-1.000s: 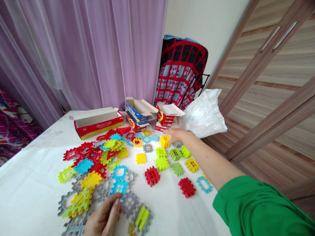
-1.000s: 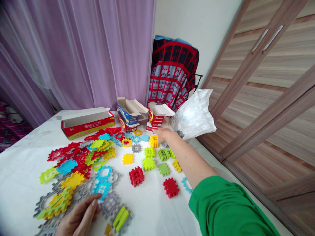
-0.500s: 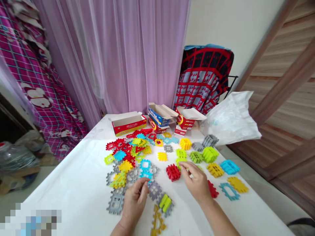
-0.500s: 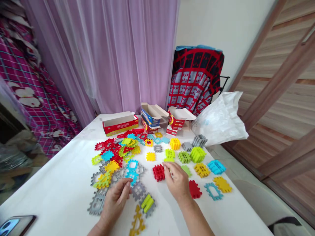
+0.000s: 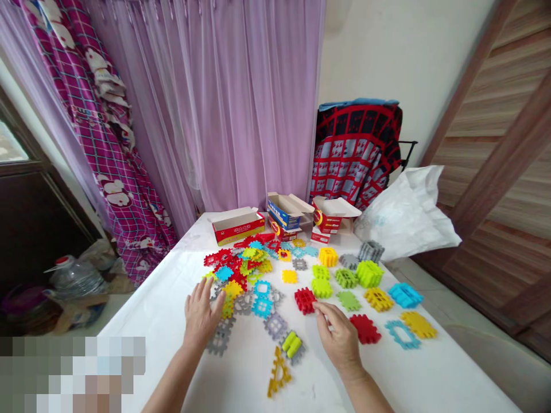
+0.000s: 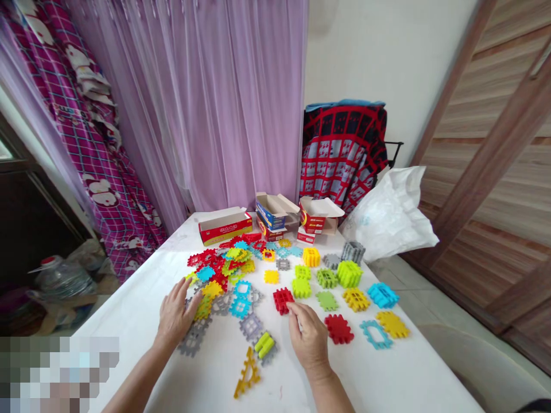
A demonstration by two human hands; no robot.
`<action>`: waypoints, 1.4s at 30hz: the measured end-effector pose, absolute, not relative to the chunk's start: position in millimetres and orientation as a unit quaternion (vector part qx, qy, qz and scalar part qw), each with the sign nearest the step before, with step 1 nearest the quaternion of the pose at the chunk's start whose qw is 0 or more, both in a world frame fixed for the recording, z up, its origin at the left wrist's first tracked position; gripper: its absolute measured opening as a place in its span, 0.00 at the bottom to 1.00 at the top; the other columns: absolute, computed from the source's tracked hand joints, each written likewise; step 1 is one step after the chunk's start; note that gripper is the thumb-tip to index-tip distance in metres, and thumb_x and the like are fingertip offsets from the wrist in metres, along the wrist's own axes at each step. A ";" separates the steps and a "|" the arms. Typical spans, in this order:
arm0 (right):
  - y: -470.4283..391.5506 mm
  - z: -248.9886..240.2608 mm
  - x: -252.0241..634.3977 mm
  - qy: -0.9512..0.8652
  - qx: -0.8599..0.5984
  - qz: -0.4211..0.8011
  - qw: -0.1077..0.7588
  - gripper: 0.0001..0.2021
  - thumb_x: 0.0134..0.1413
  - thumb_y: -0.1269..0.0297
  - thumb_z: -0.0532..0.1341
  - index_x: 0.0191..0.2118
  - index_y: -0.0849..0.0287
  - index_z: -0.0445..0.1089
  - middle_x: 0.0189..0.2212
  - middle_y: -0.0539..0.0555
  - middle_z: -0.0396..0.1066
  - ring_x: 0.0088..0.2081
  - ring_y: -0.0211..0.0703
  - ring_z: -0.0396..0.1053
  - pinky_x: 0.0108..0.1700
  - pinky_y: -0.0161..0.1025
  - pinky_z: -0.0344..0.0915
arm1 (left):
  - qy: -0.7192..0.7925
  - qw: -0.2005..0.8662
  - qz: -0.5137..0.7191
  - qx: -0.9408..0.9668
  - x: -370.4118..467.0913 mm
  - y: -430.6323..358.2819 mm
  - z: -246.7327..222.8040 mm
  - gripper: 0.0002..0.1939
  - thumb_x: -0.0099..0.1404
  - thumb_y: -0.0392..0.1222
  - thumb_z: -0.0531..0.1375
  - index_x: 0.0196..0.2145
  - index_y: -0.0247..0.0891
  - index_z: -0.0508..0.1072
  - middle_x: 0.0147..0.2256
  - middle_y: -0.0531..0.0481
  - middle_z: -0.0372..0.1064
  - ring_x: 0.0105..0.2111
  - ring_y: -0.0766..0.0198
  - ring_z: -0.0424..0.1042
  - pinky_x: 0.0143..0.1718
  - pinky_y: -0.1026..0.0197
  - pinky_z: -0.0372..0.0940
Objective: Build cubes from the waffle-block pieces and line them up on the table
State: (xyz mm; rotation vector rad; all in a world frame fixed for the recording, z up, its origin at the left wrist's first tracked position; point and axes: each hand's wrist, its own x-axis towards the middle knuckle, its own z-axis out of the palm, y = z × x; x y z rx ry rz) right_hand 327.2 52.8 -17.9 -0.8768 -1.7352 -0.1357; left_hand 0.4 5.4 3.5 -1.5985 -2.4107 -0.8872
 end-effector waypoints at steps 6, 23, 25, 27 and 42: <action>53.3 -19.6 325.8 -0.740 -0.363 -0.051 0.563 0.10 0.59 0.73 0.56 0.39 0.59 0.74 0.33 0.55 0.78 0.34 0.41 0.76 0.39 0.37 0.74 | -0.828 0.008 -0.185 -0.529 6.7 15.3 -15.3 0.29 0.69 0.53 0.48 0.63 0.37 0.61 0.65 0.37 0.56 0.65 0.49 0.54 0.63 0.38 0.49; 52.9 -19.1 320.6 -0.726 -0.379 -0.012 0.574 0.12 0.58 0.75 0.54 0.41 0.58 0.73 0.33 0.55 0.77 0.36 0.41 0.76 0.40 0.37 0.75 | -0.835 0.006 -0.132 -0.534 -31.1 132.7 44.8 0.28 0.67 0.58 0.47 0.60 0.48 0.65 0.65 0.40 0.57 0.64 0.43 0.55 0.59 0.31 0.51; 53.1 -20.5 320.4 -0.730 -0.378 -0.011 0.569 0.12 0.58 0.75 0.54 0.41 0.58 0.73 0.33 0.55 0.77 0.35 0.41 0.76 0.39 0.36 0.75 | -0.833 -0.007 -0.120 -0.540 -36.8 152.4 44.9 0.28 0.67 0.58 0.46 0.60 0.47 0.65 0.64 0.41 0.59 0.63 0.43 0.57 0.58 0.30 0.52; 53.7 -21.4 320.5 -0.735 -0.375 -0.016 0.565 0.12 0.58 0.75 0.54 0.42 0.58 0.72 0.33 0.55 0.77 0.35 0.41 0.76 0.38 0.35 0.75 | -0.826 -0.019 -0.112 -0.552 -36.6 169.7 41.0 0.29 0.67 0.59 0.44 0.60 0.49 0.65 0.63 0.43 0.60 0.62 0.44 0.59 0.58 0.30 0.54; 53.1 -28.9 325.4 -0.767 -0.354 -0.012 0.534 0.09 0.60 0.71 0.55 0.41 0.58 0.72 0.33 0.55 0.77 0.33 0.40 0.77 0.38 0.31 0.74 | -0.731 -0.038 -0.063 -0.679 9.6 116.7 30.1 0.24 0.67 0.59 0.48 0.53 0.52 0.72 0.58 0.50 0.69 0.59 0.53 0.64 0.57 0.47 0.60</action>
